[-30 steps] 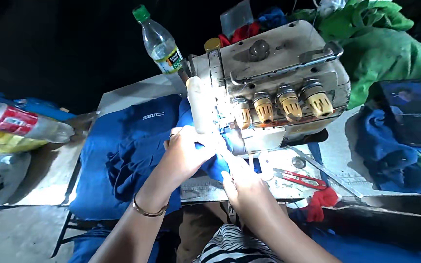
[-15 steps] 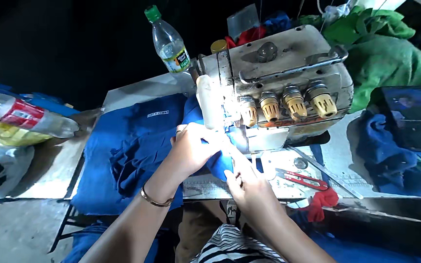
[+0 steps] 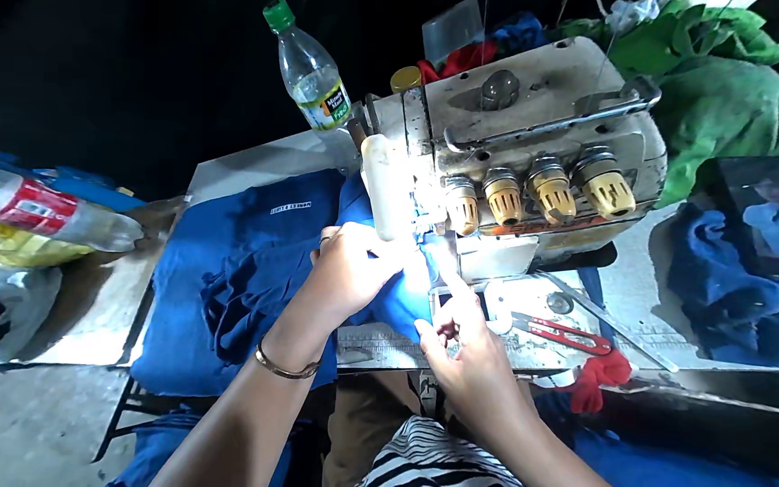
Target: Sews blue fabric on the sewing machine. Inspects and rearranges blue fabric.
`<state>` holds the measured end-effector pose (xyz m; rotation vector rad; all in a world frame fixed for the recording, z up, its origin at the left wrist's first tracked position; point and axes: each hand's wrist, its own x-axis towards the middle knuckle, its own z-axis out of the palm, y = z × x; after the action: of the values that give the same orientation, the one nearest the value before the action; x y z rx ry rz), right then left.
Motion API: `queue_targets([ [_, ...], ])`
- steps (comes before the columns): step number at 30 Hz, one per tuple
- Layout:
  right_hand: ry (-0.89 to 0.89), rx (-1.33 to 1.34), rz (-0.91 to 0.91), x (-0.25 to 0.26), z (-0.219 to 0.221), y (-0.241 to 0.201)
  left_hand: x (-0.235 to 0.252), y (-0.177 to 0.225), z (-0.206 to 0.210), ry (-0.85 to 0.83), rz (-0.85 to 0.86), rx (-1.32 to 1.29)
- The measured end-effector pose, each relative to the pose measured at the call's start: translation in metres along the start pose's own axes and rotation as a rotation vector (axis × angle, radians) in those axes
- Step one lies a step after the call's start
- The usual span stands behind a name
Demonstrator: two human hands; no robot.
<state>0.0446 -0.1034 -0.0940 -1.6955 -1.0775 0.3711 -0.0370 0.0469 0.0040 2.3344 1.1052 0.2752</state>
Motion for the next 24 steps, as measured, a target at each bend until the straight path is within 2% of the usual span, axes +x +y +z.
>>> queue_targets([
  [4, 0.002, 0.002, -0.009, 0.000, 0.001, 0.002, 0.006, 0.000, 0.000, 0.007, -0.034, -0.026],
  [5, 0.005, 0.001, -0.008, 0.000, 0.001, 0.002, 0.010, -0.011, 0.004, 0.032, 0.015, -0.003],
  [6, 0.001, -0.004, -0.004, 0.000, 0.001, 0.003, 0.015, -0.034, 0.014, 0.103, 0.151, 0.039],
  [7, -0.001, -0.006, -0.001, 0.000, 0.001, 0.003, 0.025, -0.065, 0.031, 0.256, 0.348, 0.117],
  [8, -0.003, -0.004, 0.001, 0.000, 0.001, 0.003, 0.030, -0.078, 0.037, 0.321, 0.432, 0.159],
  [9, -0.004, -0.009, 0.003, 0.001, 0.001, 0.003, 0.025, -0.064, 0.028, 0.234, 0.351, 0.173],
  [10, -0.003, -0.012, 0.003, 0.001, 0.001, 0.002, 0.018, -0.034, 0.011, 0.093, 0.175, 0.128],
  [11, -0.002, -0.014, 0.000, 0.001, 0.001, 0.002, 0.016, -0.013, 0.001, 0.022, 0.048, 0.117],
  [12, 0.001, -0.016, -0.002, 0.001, 0.001, 0.002, 0.015, -0.004, -0.002, 0.006, -0.005, 0.114],
  [20, 0.001, 0.012, 0.024, 0.001, 0.002, 0.002, -0.009, 0.000, 0.017, 0.253, 0.105, 0.140],
  [24, -0.003, 0.043, 0.042, 0.001, 0.002, 0.003, -0.022, -0.002, 0.022, 0.307, 0.192, 0.174],
])
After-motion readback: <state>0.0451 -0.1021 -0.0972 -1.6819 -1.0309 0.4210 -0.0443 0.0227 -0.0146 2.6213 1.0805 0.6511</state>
